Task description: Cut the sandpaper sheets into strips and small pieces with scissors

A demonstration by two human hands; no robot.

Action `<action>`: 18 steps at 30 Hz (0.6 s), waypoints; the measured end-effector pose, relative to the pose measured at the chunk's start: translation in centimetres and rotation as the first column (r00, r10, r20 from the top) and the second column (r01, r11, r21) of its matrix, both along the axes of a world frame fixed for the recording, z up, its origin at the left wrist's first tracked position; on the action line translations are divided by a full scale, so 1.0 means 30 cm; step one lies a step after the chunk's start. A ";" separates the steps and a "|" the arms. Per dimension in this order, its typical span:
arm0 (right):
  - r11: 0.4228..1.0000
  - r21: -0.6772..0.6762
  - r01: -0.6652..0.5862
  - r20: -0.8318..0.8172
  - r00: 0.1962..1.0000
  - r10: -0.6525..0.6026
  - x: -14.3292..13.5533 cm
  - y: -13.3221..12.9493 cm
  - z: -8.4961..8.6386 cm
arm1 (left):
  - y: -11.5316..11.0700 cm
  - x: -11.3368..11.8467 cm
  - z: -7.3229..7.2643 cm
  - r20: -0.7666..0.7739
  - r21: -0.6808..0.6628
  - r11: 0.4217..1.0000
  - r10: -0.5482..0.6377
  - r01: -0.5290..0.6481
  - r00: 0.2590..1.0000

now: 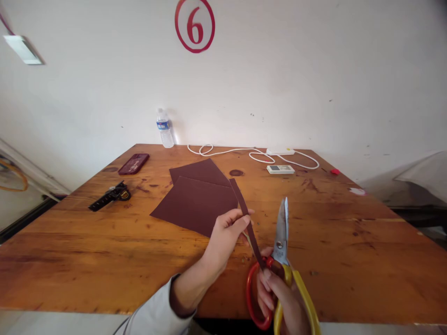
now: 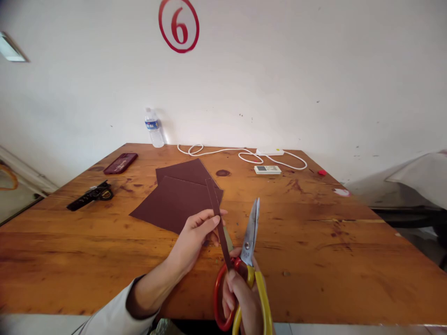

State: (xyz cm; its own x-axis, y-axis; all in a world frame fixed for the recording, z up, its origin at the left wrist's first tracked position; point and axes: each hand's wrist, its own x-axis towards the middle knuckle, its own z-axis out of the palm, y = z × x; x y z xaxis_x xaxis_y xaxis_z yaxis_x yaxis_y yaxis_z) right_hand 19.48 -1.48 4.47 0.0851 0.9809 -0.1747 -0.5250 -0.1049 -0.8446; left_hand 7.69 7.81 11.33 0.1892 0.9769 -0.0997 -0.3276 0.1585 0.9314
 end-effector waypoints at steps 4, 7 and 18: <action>0.999 0.031 0.032 0.013 0.999 -0.032 -0.004 0.012 0.015 | -0.007 0.001 0.007 -0.059 0.000 0.996 -0.091 0.091 0.994; 0.997 0.063 0.041 0.004 0.999 -0.042 -0.009 0.025 0.027 | -0.006 0.003 0.001 -0.099 -0.024 0.990 -0.143 0.141 0.985; 0.997 0.036 -0.063 -0.039 0.997 0.065 0.005 0.017 0.029 | 0.019 -0.022 -0.003 0.051 -0.090 0.993 -0.067 0.072 0.996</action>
